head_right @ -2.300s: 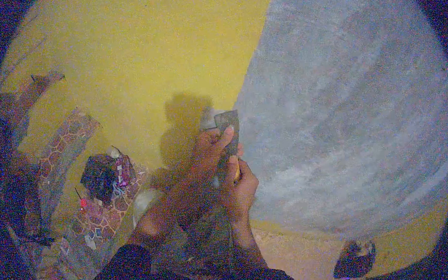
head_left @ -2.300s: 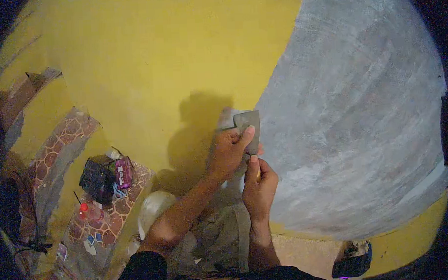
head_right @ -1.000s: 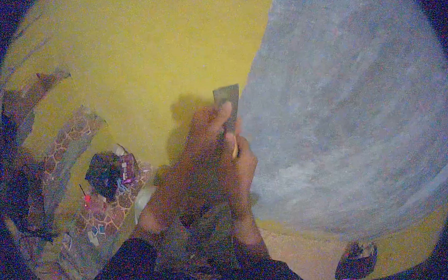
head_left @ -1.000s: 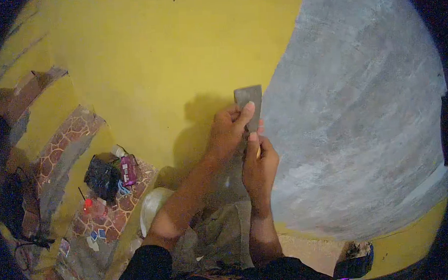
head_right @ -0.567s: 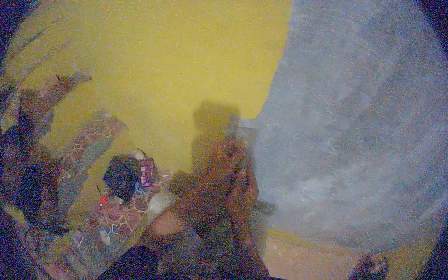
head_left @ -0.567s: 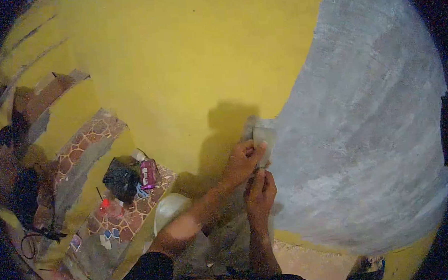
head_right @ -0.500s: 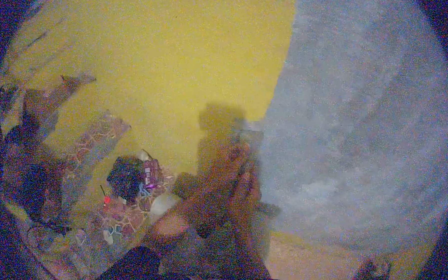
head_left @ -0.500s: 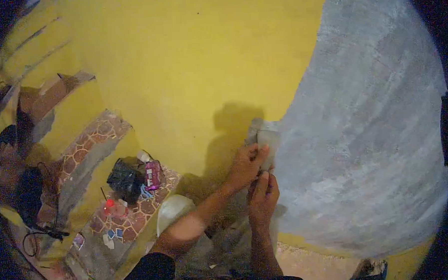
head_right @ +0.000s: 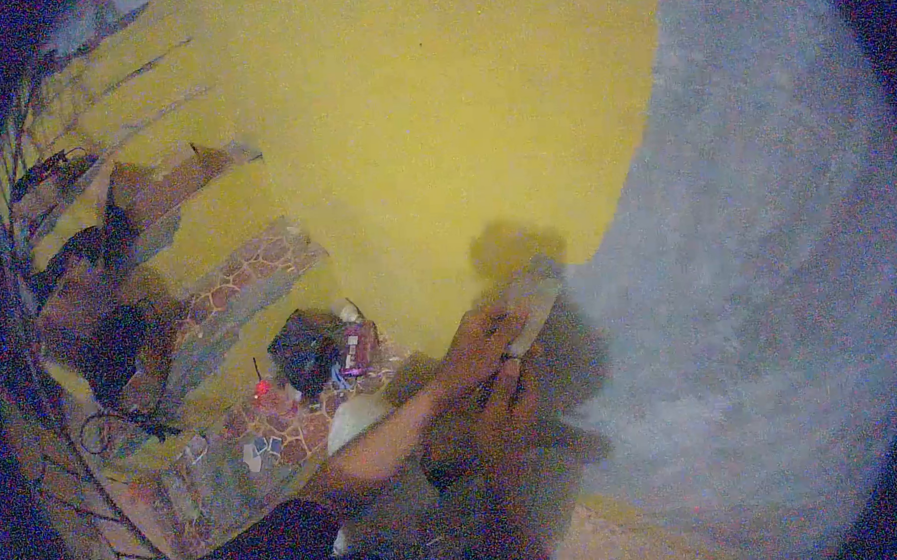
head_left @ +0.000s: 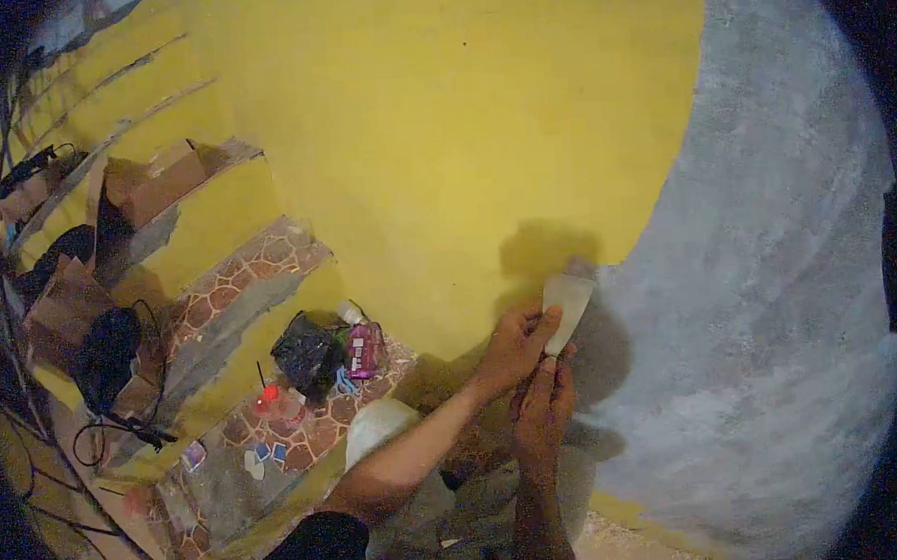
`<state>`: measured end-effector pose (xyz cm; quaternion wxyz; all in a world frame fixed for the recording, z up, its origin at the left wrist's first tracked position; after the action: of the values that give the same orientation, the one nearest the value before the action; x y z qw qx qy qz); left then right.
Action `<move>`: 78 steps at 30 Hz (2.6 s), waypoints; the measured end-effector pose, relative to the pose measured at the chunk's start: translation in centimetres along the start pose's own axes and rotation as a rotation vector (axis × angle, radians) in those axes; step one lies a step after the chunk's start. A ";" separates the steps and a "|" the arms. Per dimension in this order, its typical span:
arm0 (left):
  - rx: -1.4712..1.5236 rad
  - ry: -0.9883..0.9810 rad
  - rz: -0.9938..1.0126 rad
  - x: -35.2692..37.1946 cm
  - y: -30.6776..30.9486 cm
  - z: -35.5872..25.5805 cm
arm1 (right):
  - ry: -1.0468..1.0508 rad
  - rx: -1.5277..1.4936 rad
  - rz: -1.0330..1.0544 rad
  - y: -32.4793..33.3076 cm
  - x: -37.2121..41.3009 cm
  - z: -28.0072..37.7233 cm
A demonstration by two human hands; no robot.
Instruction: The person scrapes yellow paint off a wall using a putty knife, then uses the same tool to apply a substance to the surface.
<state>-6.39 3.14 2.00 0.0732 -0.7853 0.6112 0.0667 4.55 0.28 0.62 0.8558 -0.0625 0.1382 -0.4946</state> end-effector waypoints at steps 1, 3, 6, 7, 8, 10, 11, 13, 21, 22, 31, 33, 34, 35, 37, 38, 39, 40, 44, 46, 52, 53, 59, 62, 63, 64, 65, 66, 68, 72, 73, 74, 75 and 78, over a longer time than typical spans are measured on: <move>-0.010 -0.065 -0.010 0.2 0.1 -0.3 | 0.012 0.011 0.016 -0.3 -0.2 0.0; -0.017 -0.123 -0.009 0.6 -0.1 -0.6 | 0.034 0.035 0.035 -0.3 -0.3 -0.2; -0.104 -0.060 0.017 1.0 -0.8 -1.1 | 0.060 0.090 0.018 0.7 -0.2 -0.4; -0.044 -0.029 -0.006 1.2 -1.3 -1.9 | 0.068 0.112 0.008 1.2 -0.2 -0.4; 0.017 0.006 -0.030 1.1 -1.6 -2.2 | 0.072 0.136 -0.001 1.9 -0.2 -0.3; 0.004 0.003 0.043 0.3 -2.5 -2.5 | -0.001 0.152 -0.044 2.7 0.0 -0.3; 0.077 0.009 0.040 0.2 -2.9 -2.3 | -0.068 0.151 -0.060 3.1 0.3 -0.5; 0.160 0.018 0.044 -0.1 -3.3 -1.7 | -0.027 0.287 -0.083 4.3 0.2 -1.7; 0.055 -0.074 0.089 -2.0 -3.5 -1.2 | -0.032 0.442 -0.031 4.3 -0.9 1.6; 0.062 -0.074 0.094 -1.9 -3.6 -1.2 | 0.047 0.534 -0.043 3.7 -0.8 2.4; 0.316 0.014 0.135 -2.7 -3.2 -0.9 | 0.020 0.582 -0.089 2.9 -1.9 1.9; 0.338 0.031 0.125 -2.3 -3.1 -1.9 | 0.009 0.557 -0.084 2.9 -1.7 1.5; 0.344 0.031 0.124 -2.2 -2.9 -1.7 | 0.027 0.542 -0.071 2.7 -1.4 1.6; 0.340 0.054 0.155 -2.2 -3.0 -1.3 | 0.045 0.523 -0.058 2.6 -1.3 1.5; 0.336 0.077 0.186 -2.1 -3.2 -0.9 | 0.074 0.553 -0.062 3.4 -1.3 1.0; 0.339 0.051 0.185 -2.2 -3.2 -1.0 | 0.101 0.580 -0.069 3.6 -1.3 0.9; 0.342 0.026 0.185 -2.2 -3.3 -0.9 | 0.100 0.580 -0.070 3.4 -1.1 1.3; 0.343 0.027 0.186 -2.3 -3.3 -0.5 | 0.077 0.587 -0.056 2.9 -1.1 2.0; 0.376 -0.059 0.171 -2.5 -3.3 -1.8 | 0.222 0.612 -0.108 2.7 -1.8 2.3; 0.393 0.022 0.138 -2.4 -3.2 -2.6 | 0.172 0.674 -0.102 3.0 -2.0 2.3; 0.334 -0.073 0.170 -3.4 -3.5 -2.1 | 0.034 0.738 -0.079 3.7 -2.6 2.8; 0.179 -0.082 0.109 -3.5 -3.2 -1.9 | 0.013 0.804 -0.102 3.9 -2.8 2.9; -0.009 -0.187 -0.024 -4.5 -1.9 -9.0 | 0.305 0.645 0.056 0.7 -4.6 11.1; 0.060 -0.142 -0.007 -4.2 -1.7 -9.3 | 0.237 0.609 0.092 1.3 -5.3 10.5; -0.068 -0.123 -0.019 -4.1 -1.6 -8.3 | 0.246 0.611 0.094 1.6 -5.4 8.9; -0.069 -0.128 -0.022 -4.1 -1.6 -6.4 | 0.392 0.722 -0.028 2.4 -5.0 6.9; -0.060 -0.182 0.023 -4.2 -2.0 -4.0 | 0.536 0.829 -0.154 3.0 -4.0 5.5; -0.051 -0.237 0.069 -4.4 -2.3 -2.1 | 0.539 0.827 -0.153 3.4 -3.1 4.3; -0.084 -0.248 -0.100 -4.8 -1.0 0.9 | 0.093 0.577 -0.095 4.8 -2.9 0.0; -0.163 -0.182 -0.006 -4.0 1.3 -0.1 | 0.040 0.403 -0.076 3.5 -1.0 1.8; -0.164 -0.181 -0.005 -3.4 1.5 -0.9 | 0.027 0.373 -0.065 3.4 -1.0 2.1; -0.143 -0.189 0.020 -2.9 1.4 -1.8 | 0.019 0.343 -0.053 3.3 -1.3 2.2; -0.122 -0.201 0.043 -2.6 1.3 -2.2 | 0.027 0.341 -0.050 3.2 -1.4 2.1; -0.104 -0.422 -0.020 -2.9 1.0 -1.6 | 0.021 0.300 -0.053 2.9 -2.0 1.5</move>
<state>-8.00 5.36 4.15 0.1599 -0.7626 0.5702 0.2604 6.46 3.44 1.68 0.8408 0.0676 0.0703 -0.5326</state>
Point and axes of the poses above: each hand's wrist, its own x-axis away from the middle knuckle, its own y-axis out of the back of the hand, z = x × y, the point moved 6 cm from there along -x, towards the middle knuckle, and after that the axes turned 11 degrees about z, right-handed, at the moved point
